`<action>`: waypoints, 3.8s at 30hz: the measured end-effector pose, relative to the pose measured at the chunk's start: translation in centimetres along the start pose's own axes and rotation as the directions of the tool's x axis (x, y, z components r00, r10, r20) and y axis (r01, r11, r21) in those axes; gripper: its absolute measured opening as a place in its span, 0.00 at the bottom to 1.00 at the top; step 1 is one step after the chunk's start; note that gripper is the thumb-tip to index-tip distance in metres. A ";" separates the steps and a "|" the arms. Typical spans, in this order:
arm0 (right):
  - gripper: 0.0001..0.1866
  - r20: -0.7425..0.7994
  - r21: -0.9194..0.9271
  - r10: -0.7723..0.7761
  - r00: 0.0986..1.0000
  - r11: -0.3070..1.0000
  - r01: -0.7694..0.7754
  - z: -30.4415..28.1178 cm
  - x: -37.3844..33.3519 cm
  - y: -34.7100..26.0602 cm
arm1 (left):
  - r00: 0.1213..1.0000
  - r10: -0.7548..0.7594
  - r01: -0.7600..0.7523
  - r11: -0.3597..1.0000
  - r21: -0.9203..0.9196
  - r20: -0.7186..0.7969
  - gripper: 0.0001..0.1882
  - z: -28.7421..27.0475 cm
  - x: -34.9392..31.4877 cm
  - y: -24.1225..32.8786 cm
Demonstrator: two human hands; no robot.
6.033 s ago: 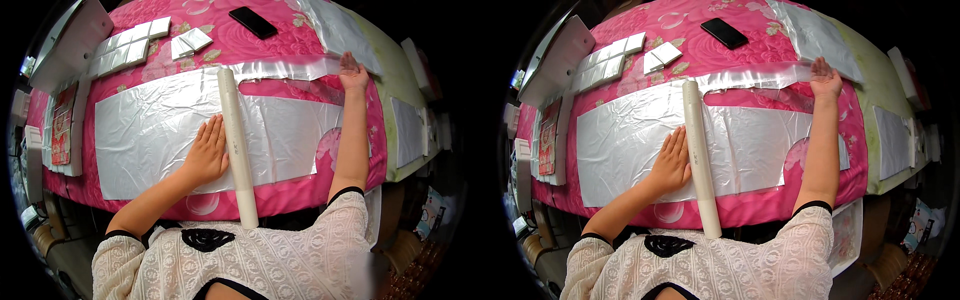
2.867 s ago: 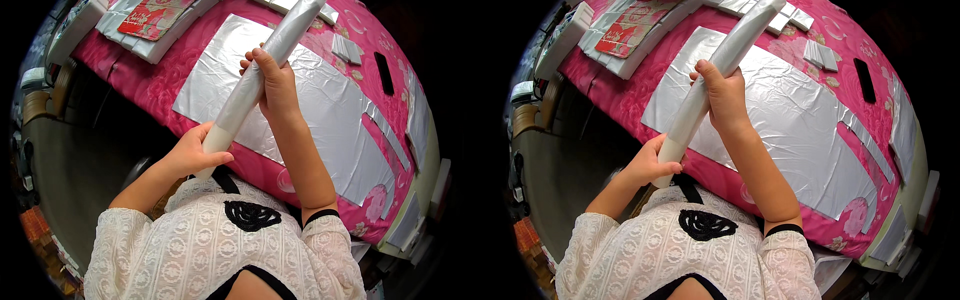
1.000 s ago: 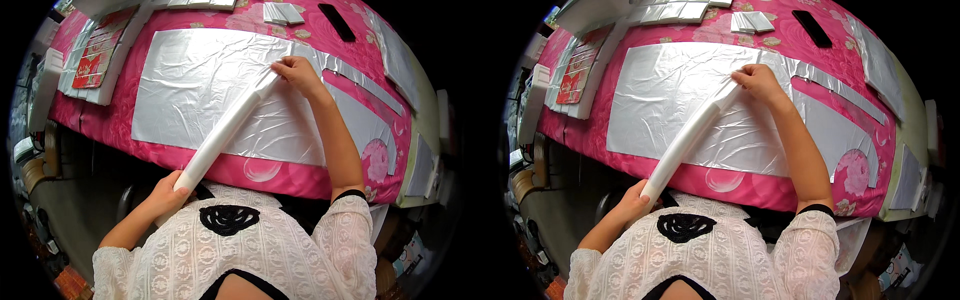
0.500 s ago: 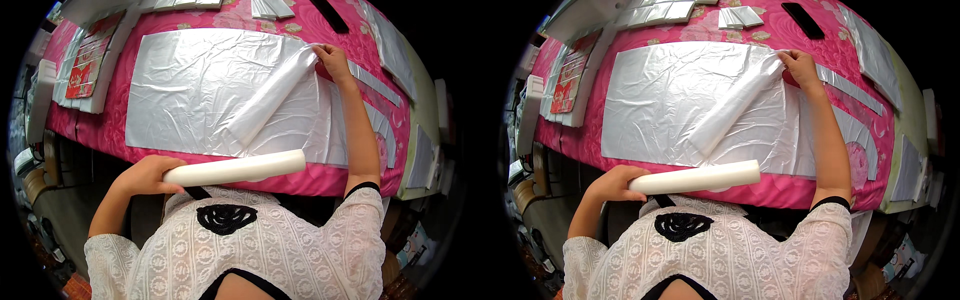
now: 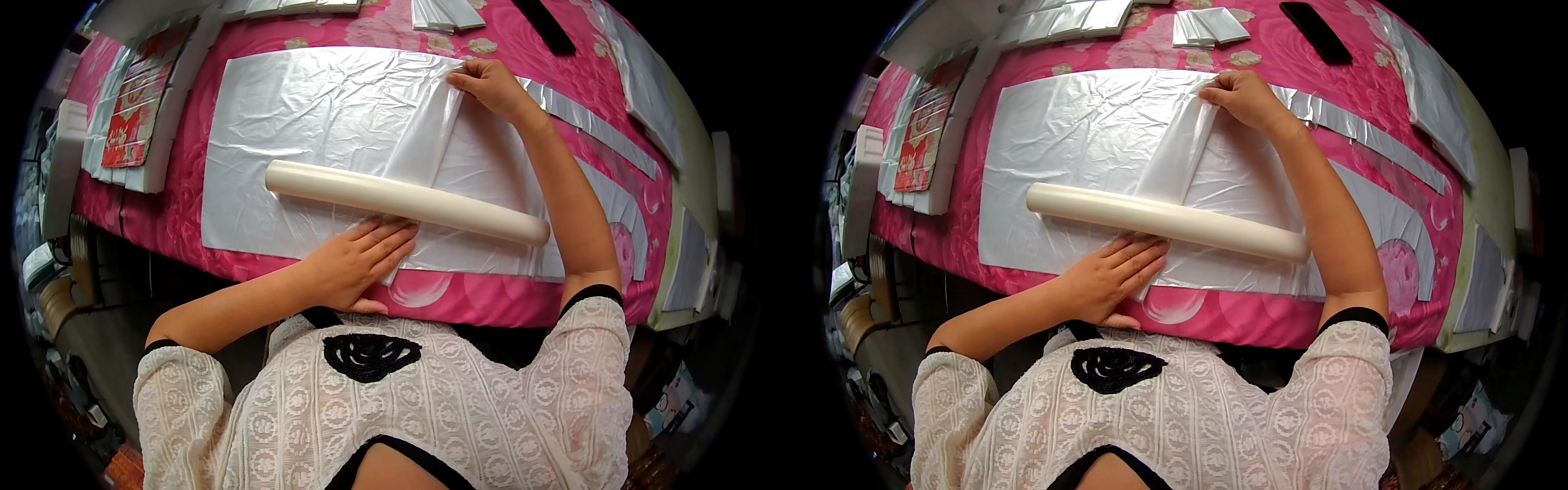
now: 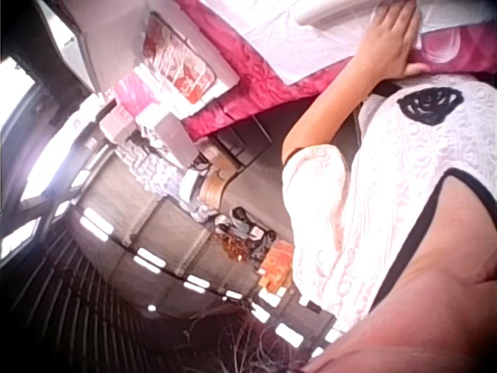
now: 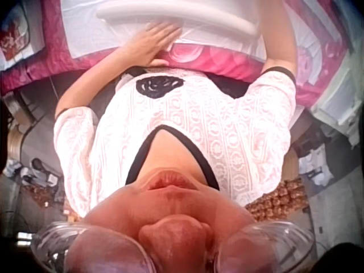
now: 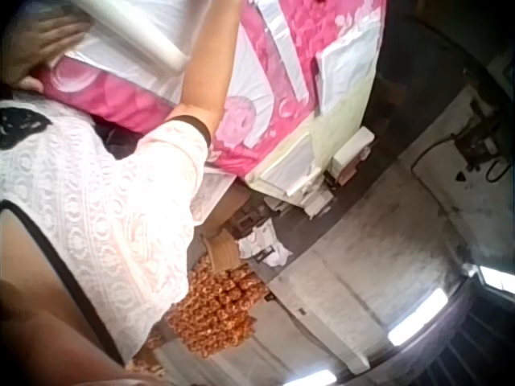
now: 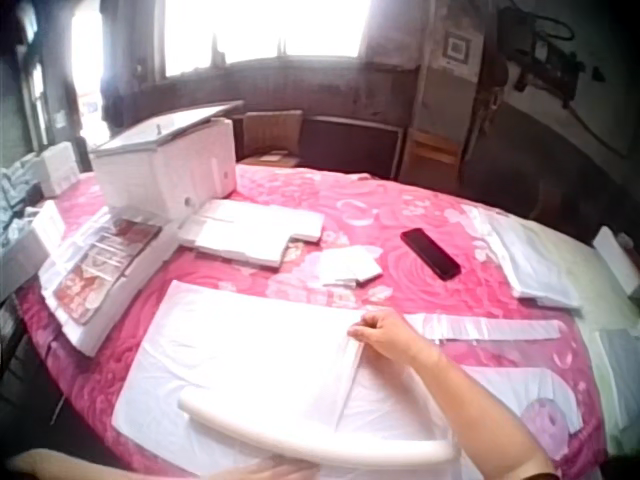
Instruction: The person wraps small rectangular items in clear plastic film on a pink floral tablecloth. They unroll the film, place an item, fold the film around it, and set the wrapped package aside. The process is repeated multiple times with items stacked on the table.
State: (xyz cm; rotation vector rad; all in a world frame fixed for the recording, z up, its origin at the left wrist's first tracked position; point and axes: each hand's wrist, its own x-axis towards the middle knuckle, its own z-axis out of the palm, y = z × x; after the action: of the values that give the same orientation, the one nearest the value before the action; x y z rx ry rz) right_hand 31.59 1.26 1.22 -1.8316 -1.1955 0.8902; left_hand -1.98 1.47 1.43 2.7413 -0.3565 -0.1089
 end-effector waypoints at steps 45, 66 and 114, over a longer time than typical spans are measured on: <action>0.25 -0.001 -0.660 -0.642 0.767 0.576 0.481 5.4 -0.7 -2.7 | 0.994 -0.085 0.083 0.996 -0.020 -0.076 0.40 3.3 0.1 5.1; 0.21 0.098 -0.437 -0.586 0.805 0.701 0.564 10.9 -16.7 -2.8 | 0.841 -0.025 -0.143 0.953 -0.266 -0.541 0.22 0.5 -1.7 1.2; 0.20 0.123 -0.443 -0.614 0.780 0.669 0.597 7.2 -11.2 -1.6 | 0.824 -0.281 0.260 0.959 -0.112 -0.492 0.09 -0.3 3.4 -2.1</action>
State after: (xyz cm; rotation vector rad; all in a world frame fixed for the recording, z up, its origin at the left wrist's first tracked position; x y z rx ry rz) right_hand 21.21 -7.26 0.88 -1.5801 -1.9637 0.1829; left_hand 1.83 2.61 0.83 2.6307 0.1833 0.5178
